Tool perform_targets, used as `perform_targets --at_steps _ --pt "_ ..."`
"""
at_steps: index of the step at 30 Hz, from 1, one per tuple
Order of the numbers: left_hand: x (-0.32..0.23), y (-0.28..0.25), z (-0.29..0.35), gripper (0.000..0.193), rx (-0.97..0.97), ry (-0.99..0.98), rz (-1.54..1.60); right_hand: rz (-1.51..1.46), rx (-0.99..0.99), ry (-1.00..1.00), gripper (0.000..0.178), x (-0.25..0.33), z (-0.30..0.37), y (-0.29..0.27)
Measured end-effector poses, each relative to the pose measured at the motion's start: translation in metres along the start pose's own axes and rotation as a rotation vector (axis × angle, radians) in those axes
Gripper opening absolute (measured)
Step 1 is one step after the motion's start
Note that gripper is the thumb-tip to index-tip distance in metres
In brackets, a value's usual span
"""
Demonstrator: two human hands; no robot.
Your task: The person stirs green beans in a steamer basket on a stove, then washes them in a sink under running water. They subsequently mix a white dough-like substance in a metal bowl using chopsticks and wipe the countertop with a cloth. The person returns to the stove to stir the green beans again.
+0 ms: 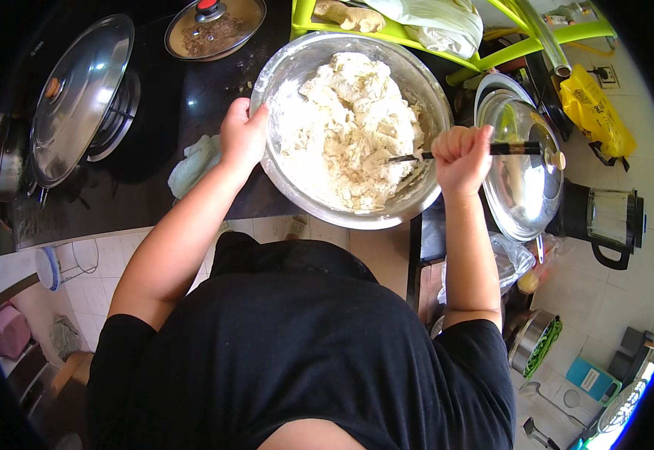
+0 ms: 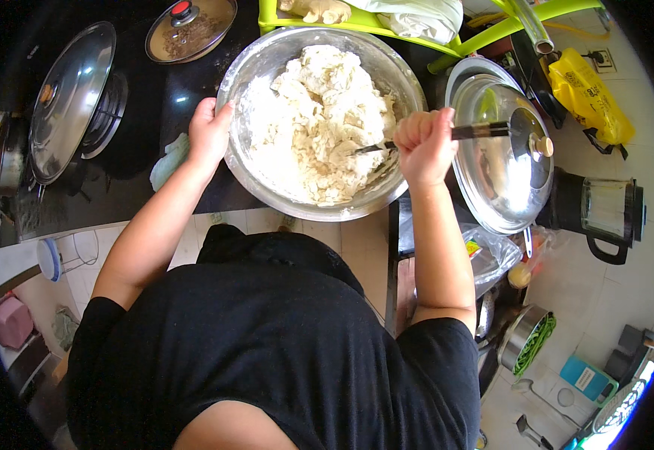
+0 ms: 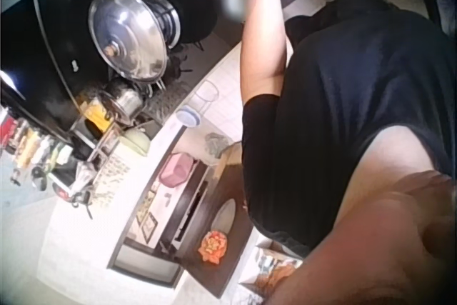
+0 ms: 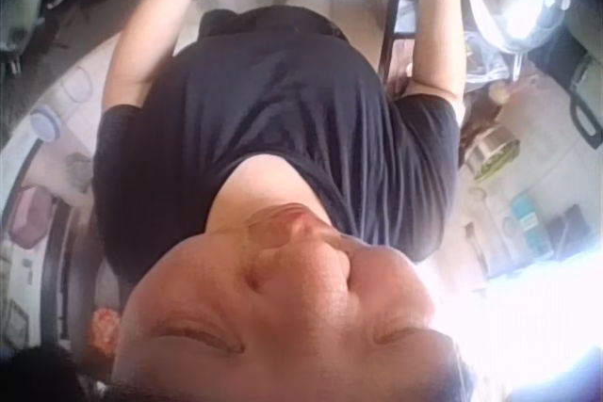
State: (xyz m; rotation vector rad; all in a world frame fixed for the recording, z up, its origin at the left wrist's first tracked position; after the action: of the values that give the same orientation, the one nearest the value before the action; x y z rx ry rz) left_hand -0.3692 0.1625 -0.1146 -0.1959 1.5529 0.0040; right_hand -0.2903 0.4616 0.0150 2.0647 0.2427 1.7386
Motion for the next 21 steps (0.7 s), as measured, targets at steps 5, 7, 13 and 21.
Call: perform_targets --at_steps 5,7,13,21 --pt "0.000 0.003 -0.001 0.022 0.023 -0.021 0.044 0.110 -0.034 -0.046 0.050 0.018 0.015 -0.011" --pt "-0.001 0.003 -0.001 0.022 0.024 -0.018 0.035 0.202 -0.069 -0.072 0.049 0.009 0.024 -0.017" --pt "0.012 0.000 -0.004 0.023 -0.009 0.028 0.023 0.078 -0.197 -0.214 0.046 -0.021 0.072 -0.043" --pt "-0.009 -0.003 -0.004 0.035 0.013 -0.011 -0.062 0.567 -0.651 -0.212 0.030 -0.030 0.105 -0.048"
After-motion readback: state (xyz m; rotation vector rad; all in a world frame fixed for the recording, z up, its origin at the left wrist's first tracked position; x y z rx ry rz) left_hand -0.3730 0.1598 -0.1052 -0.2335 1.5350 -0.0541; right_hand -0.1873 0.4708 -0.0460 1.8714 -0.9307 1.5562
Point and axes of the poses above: each hand's wrist, its own z-axis away from the middle knuckle, its own y-axis out of the palm, x = y × z, the point moved 3 cm from there along -z, towards the middle knuckle, and after that the axes turned 3 degrees about y, right-handed, at the moved point
